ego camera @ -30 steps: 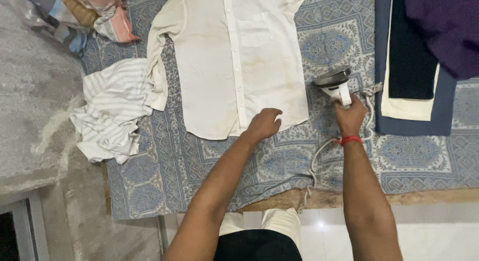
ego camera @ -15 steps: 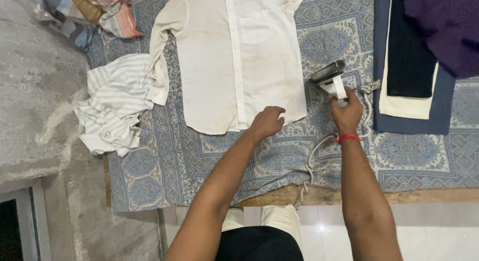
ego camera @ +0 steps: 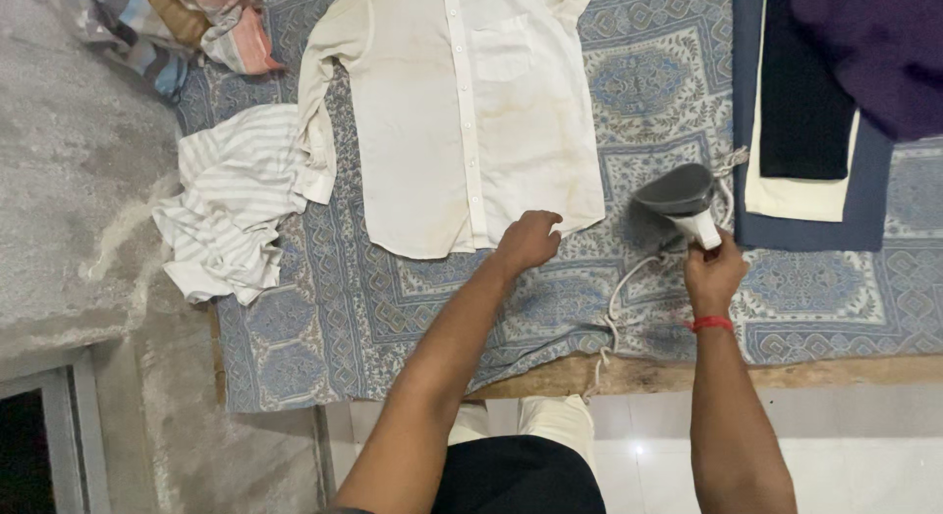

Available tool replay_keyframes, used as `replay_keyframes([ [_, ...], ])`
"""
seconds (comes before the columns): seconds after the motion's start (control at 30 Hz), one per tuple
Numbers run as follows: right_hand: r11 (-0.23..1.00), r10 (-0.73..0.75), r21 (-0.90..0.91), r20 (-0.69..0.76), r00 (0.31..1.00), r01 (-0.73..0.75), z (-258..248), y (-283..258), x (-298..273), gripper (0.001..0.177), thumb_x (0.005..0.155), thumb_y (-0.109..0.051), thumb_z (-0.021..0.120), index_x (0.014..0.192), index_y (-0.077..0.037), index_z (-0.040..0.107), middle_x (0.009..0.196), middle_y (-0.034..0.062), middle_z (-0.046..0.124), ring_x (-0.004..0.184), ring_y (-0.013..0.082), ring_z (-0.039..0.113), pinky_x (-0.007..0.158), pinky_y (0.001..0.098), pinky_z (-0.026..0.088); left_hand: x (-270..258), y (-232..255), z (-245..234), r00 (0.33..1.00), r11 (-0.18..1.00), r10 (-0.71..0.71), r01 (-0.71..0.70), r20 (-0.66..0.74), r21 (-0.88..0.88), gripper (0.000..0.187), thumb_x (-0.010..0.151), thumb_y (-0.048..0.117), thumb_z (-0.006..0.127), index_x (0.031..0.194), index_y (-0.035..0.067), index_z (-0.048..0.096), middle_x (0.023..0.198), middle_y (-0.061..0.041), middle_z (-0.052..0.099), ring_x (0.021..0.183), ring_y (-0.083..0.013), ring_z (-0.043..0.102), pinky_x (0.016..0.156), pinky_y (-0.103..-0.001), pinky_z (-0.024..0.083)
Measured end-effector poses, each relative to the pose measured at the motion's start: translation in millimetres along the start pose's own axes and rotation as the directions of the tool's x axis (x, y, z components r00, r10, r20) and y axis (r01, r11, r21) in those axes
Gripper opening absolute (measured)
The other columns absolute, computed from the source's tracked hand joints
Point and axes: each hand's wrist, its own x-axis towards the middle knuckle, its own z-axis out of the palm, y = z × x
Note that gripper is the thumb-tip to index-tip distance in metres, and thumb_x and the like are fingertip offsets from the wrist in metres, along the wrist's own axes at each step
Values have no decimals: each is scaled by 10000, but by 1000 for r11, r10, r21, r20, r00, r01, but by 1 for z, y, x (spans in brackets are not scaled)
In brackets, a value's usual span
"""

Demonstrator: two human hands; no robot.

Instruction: The person buttons a white long-sleeved shirt laid on a patterned bedspread, then irons the front, sleeves, and collar using a handheld iron. The person adjusts the shirt multiple times and finishes by placing it atop a purple shirt.

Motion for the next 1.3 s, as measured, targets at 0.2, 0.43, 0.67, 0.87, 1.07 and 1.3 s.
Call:
replay_keyframes([
  [0.2, 999, -46, -12, 47, 998, 47, 6, -5, 7, 332, 900, -37, 691, 1225, 17, 729, 905, 195, 752, 824, 221, 741, 764, 343, 559, 0, 18, 19, 999, 1000, 15, -15, 36, 10, 426, 891, 246, 620, 1280, 85, 683, 1304, -183, 660, 1267, -354, 574, 1060, -471, 463],
  [0.43, 995, 87, 46, -1, 996, -87, 3, -18, 13, 170, 938, -49, 772, 1047, 70, 719, 909, 183, 761, 825, 240, 749, 730, 339, 560, -1, 23, 29, 993, 992, 115, -114, -2, 56, 420, 890, 236, 617, 1269, 67, 684, 1304, -180, 670, 1274, -356, 576, 1066, -465, 467],
  [0.67, 736, 351, 636, -64, 934, -232, -63, -42, -43, 180, 1022, 38, 627, 1122, 182, 587, 1091, 315, 684, 927, 320, 780, 774, 359, 631, -10, 20, 19, 998, 998, 61, -61, -4, 31, 423, 878, 214, 610, 1273, 85, 684, 1320, -168, 662, 1284, -348, 565, 1068, -467, 460],
  [0.87, 991, 95, -85, -81, 992, -102, -205, -129, -78, 207, 1075, -35, 684, 1122, 164, 656, 947, 265, 720, 812, 299, 739, 713, 366, 625, -9, 29, 1, 999, 998, 40, -40, 5, 42, 427, 897, 235, 603, 1292, 87, 673, 1339, -163, 650, 1293, -346, 560, 1071, -467, 456],
  [1.07, 986, 91, -151, 168, 982, -65, -172, -109, 26, 316, 1007, -133, 706, 1216, 89, 628, 937, 235, 743, 784, 265, 746, 706, 372, 610, -4, 64, 4, 998, 999, 29, -30, 50, 11, 432, 911, 230, 598, 1309, 85, 676, 1334, -172, 663, 1274, -346, 591, 1083, -455, 475],
  [1.3, 1000, -19, 10, -44, 999, 20, -2, -9, 118, 332, 946, -147, 759, 1177, 50, 626, 964, 230, 758, 851, 344, 768, 755, 434, 597, 4, 77, 15, 986, 981, 165, -167, 23, 100, 415, 860, 180, 608, 1248, 57, 689, 1273, -161, 672, 1252, -345, 571, 1034, -481, 472],
])
